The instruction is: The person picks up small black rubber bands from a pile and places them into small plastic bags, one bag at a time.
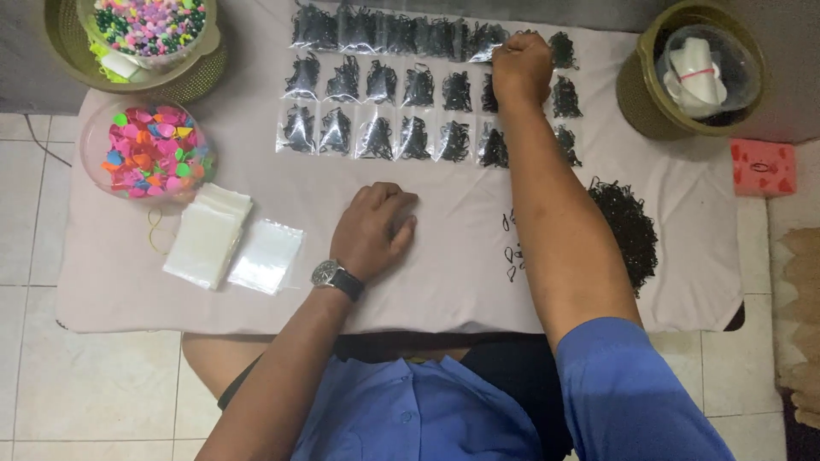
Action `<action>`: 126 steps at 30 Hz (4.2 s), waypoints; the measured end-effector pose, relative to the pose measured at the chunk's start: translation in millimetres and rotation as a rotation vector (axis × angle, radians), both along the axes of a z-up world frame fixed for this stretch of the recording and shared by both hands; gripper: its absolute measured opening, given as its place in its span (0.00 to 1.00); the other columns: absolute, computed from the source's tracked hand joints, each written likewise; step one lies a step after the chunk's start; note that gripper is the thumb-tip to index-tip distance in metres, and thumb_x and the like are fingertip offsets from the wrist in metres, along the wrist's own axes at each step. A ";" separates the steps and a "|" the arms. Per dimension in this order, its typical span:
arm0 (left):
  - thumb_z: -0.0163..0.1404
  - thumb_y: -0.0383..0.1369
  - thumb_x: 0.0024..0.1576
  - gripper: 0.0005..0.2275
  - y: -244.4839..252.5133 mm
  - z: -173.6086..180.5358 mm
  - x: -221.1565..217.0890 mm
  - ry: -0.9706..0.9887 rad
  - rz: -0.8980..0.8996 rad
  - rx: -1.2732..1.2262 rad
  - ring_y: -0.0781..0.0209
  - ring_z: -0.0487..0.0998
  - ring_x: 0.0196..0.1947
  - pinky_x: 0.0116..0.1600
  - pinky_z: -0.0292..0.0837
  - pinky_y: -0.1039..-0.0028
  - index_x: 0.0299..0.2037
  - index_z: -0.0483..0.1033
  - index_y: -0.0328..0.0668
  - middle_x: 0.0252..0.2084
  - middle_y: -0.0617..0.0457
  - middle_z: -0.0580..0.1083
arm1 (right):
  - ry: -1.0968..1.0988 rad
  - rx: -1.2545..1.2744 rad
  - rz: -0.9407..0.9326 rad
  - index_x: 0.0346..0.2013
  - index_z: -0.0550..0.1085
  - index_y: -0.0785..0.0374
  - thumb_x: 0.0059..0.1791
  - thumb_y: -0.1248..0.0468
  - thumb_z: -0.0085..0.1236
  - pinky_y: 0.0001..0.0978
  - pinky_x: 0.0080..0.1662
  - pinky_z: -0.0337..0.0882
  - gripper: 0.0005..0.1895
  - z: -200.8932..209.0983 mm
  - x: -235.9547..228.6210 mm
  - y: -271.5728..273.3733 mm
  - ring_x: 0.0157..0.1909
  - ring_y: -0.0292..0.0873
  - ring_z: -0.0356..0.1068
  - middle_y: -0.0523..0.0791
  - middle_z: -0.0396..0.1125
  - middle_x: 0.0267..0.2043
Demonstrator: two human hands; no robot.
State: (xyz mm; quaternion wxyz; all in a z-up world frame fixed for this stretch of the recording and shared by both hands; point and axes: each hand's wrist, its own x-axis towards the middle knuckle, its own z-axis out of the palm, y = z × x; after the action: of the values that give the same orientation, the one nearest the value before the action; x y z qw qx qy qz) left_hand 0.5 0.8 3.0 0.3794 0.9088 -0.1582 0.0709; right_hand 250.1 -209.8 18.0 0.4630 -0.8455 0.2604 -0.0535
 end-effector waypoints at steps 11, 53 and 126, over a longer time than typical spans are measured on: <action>0.49 0.35 0.58 0.15 -0.1 -2.4 -0.6 -0.053 0.005 -0.045 0.46 0.72 0.43 0.48 0.70 0.57 0.52 0.77 0.39 0.47 0.47 0.72 | -0.172 -0.488 0.219 0.41 0.81 0.47 0.47 0.58 0.68 0.55 0.58 0.57 0.08 -14.6 -8.7 -0.6 0.56 0.47 0.63 0.38 0.73 0.47; 0.58 0.31 0.53 0.18 6.8 19.4 -51.5 -0.045 -0.035 0.242 0.44 0.77 0.53 0.56 0.74 0.58 0.55 0.79 0.45 0.54 0.45 0.74 | -0.573 -0.842 0.583 0.56 0.77 0.64 0.55 0.57 0.57 0.75 0.68 0.35 0.19 -33.3 -325.6 -85.0 0.75 0.63 0.55 0.54 0.69 0.65; 0.59 0.34 0.60 0.05 -41.3 46.0 -115.1 0.363 0.266 -0.729 0.61 0.82 0.36 0.47 0.78 0.66 0.40 0.83 0.43 0.31 0.51 0.82 | -0.201 0.352 0.603 0.35 0.77 0.61 0.56 0.60 0.58 0.29 0.38 0.68 0.09 20.0 -355.6 9.9 0.30 0.32 0.65 0.43 0.73 0.24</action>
State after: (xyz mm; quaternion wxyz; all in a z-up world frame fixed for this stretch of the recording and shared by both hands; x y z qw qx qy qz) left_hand -114.6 -40.5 49.0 0.6850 0.7256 0.0650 0.0094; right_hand -105.5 -200.0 38.0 0.6198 -0.7821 -0.0423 0.0482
